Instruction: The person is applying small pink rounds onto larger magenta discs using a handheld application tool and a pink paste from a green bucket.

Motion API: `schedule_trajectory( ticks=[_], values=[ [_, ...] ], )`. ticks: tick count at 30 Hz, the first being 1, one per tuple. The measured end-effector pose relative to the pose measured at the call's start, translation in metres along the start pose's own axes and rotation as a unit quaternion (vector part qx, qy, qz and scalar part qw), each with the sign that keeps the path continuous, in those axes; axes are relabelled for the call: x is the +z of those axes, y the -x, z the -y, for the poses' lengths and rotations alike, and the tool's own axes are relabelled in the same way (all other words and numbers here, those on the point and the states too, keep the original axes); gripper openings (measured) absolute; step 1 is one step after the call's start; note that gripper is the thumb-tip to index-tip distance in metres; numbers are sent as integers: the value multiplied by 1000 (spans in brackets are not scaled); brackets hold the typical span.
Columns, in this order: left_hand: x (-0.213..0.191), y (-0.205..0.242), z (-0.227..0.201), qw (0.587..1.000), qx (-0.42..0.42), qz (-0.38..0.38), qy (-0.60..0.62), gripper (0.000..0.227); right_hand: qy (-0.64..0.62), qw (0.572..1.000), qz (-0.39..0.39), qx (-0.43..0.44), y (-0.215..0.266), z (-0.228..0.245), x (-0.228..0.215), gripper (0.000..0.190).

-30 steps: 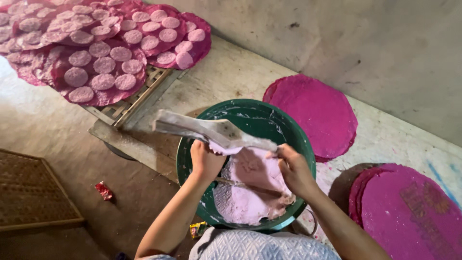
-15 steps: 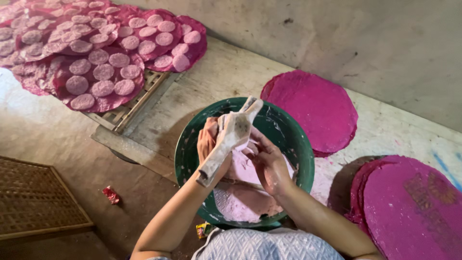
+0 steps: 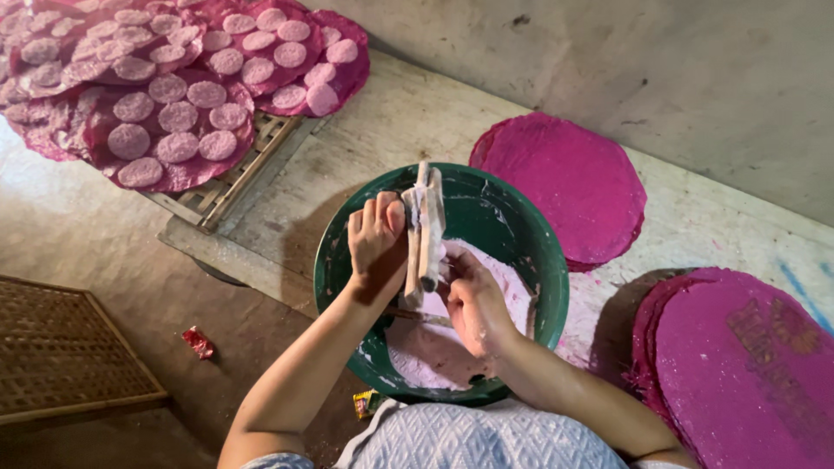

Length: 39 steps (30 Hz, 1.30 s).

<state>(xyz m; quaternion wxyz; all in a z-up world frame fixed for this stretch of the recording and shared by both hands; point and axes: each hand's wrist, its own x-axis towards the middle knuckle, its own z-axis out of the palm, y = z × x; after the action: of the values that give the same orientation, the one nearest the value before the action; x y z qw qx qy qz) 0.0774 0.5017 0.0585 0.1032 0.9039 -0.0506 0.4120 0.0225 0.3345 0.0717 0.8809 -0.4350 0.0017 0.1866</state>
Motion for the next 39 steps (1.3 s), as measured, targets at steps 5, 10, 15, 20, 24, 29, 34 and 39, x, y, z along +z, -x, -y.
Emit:
schedule_trajectory(
  ticks=[5, 10, 15, 20, 24, 29, 34, 39],
  values=[
    [8, 7, 24, 997, -53, 61, 18, 15, -35, 986, 162, 11, 0, 26, -16, 62],
    [4, 28, 47, 995, -24, 40, 87, 42, 625, 730, 114, -252, -19, 37, -59, 56],
    [-10, 36, 28, 788, -247, 141, 545, 56, 758, 591, 0, -274, -35, 63, -62, 36],
    [-45, 27, -4, 700, -215, 190, 654, 71, 562, 770, 99, -285, -14, 148, -37, 30],
    [-76, 21, -19, 711, -119, 186, 668, 75, 665, 701, 257, -37, 27, 147, 0, 51],
    [-106, 7, -29, 701, 91, 394, 587, 51, 674, 654, 344, -5, 69, 174, 34, 52],
    [-134, -13, -56, 669, 172, 613, 383, 30, 659, 477, 524, -253, 57, 195, 44, 62],
    [-169, -38, -60, 775, 258, 408, 407, 26, 560, 647, 517, 0, 78, 189, 36, 63]
  ],
)
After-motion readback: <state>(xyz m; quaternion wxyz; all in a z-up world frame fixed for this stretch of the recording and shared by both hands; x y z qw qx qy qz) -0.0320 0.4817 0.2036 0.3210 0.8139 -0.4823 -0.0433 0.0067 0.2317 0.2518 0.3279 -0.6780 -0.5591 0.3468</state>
